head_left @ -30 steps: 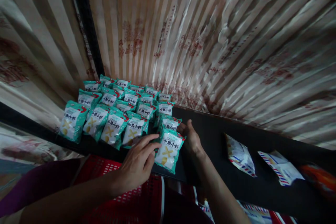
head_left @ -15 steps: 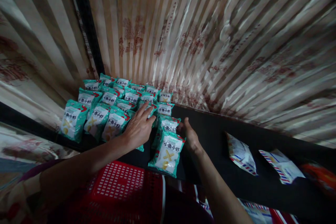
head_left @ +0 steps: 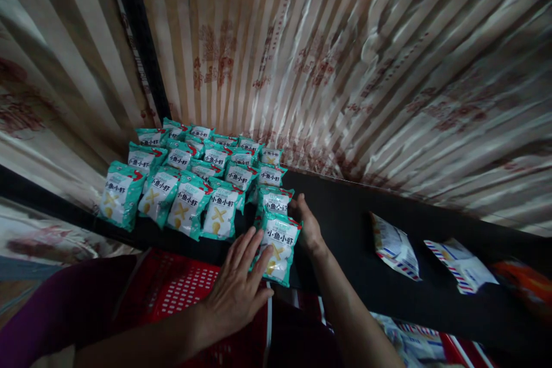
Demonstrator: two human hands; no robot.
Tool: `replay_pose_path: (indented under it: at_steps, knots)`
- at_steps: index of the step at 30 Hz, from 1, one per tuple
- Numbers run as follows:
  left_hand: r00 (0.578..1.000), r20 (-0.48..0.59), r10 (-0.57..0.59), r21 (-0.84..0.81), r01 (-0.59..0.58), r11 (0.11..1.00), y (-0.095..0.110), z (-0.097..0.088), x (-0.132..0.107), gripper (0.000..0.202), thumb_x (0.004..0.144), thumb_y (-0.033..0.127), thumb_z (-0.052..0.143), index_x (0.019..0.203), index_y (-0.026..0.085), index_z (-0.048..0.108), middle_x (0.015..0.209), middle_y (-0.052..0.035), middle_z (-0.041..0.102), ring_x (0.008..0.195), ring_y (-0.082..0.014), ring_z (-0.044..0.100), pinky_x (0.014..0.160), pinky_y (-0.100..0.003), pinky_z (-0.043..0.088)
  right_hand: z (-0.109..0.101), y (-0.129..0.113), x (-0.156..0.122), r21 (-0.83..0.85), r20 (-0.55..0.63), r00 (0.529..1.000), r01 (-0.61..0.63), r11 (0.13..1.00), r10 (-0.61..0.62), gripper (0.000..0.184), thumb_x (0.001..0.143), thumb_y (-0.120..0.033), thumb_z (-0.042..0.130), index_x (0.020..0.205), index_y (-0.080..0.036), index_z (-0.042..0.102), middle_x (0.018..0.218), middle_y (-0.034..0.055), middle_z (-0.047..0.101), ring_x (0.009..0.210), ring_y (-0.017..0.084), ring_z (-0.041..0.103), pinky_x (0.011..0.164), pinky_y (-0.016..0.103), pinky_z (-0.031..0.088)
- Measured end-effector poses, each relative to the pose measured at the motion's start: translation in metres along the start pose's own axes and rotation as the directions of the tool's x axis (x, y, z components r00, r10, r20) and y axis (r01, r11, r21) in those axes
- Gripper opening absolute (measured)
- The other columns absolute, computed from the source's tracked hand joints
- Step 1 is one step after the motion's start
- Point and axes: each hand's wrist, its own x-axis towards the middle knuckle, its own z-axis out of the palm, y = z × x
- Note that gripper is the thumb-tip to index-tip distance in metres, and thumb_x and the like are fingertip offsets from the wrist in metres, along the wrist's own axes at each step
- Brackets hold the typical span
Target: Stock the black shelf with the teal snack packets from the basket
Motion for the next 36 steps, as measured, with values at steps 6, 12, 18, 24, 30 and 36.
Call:
replay_pose_path:
  at_steps: [6,12,18,24,30,36]
  knots:
    - [1.0,-0.011,-0.028,-0.092,0.027,0.995,-0.005,0.014,0.001,0.072,0.081,0.022,0.057,0.143,0.012,0.021,0.153,-0.0189,0.014,0.142,-0.0324,0.011,0.107,-0.049,0.036,0.002,-0.009,0.003,0.159,-0.019,0.998,-0.048,0.986,0.052,0.046,0.068,-0.069,0.059,0.068,-0.023,0.061,0.059,0.0004,0.063,0.065,0.021,0.062,0.063,0.032,0.048]
    - [1.0,-0.009,-0.02,-0.089,0.019,0.996,-0.012,0.021,0.005,0.074,0.082,0.026,0.057,0.145,0.014,0.019,0.154,-0.0182,0.009,0.14,-0.0309,0.019,0.105,-0.043,0.04,-0.001,-0.01,0.01,0.217,0.0,0.988,-0.153,0.964,0.156,0.05,0.063,-0.068,0.066,0.054,-0.022,0.047,0.045,-0.0056,0.045,0.045,0.012,0.044,0.05,0.028,0.04]
    - [0.996,-0.032,-0.084,-0.072,0.082,0.994,-0.017,0.026,0.005,0.061,0.088,0.025,0.047,0.144,0.016,0.023,0.152,-0.0185,0.019,0.136,-0.0266,0.033,0.1,-0.036,0.046,0.0,-0.002,0.013,0.227,0.039,0.991,-0.135,0.964,0.13,0.04,0.073,-0.063,0.06,0.084,-0.024,0.062,0.062,-0.0005,0.062,0.071,0.024,0.062,0.071,0.038,0.05]
    - [0.997,-0.048,-0.053,-0.069,0.049,0.996,-0.022,0.026,0.005,0.061,0.09,0.026,0.044,0.145,0.014,0.02,0.151,-0.0193,0.024,0.134,-0.0255,0.036,0.1,-0.035,0.045,0.005,-0.01,0.018,0.224,0.049,0.994,-0.106,0.969,0.098,0.049,0.078,-0.057,0.057,0.119,-0.028,0.054,0.093,0.0014,0.072,0.091,0.025,0.066,0.082,0.041,0.05]
    - [0.998,-0.051,-0.048,-0.091,0.044,0.995,-0.023,0.028,0.006,0.061,0.089,0.025,0.044,0.145,0.015,0.02,0.15,-0.0179,0.025,0.134,-0.0252,0.037,0.1,-0.036,0.045,0.013,-0.019,0.015,0.143,0.121,0.983,-0.156,0.977,0.139,0.053,0.076,-0.062,0.053,0.11,-0.022,0.061,0.096,0.0071,0.073,0.096,0.03,0.066,0.085,0.045,0.049]
    - [0.997,-0.032,-0.069,-0.106,0.066,0.992,-0.023,0.029,0.006,0.06,0.088,0.024,0.045,0.144,0.014,0.023,0.151,-0.0169,0.024,0.135,-0.0242,0.035,0.102,-0.035,0.044,0.013,-0.018,0.014,0.085,0.142,0.978,-0.163,0.983,0.15,0.058,0.074,-0.068,0.052,0.104,-0.02,0.065,0.093,0.0073,0.074,0.095,0.029,0.066,0.085,0.044,0.048]
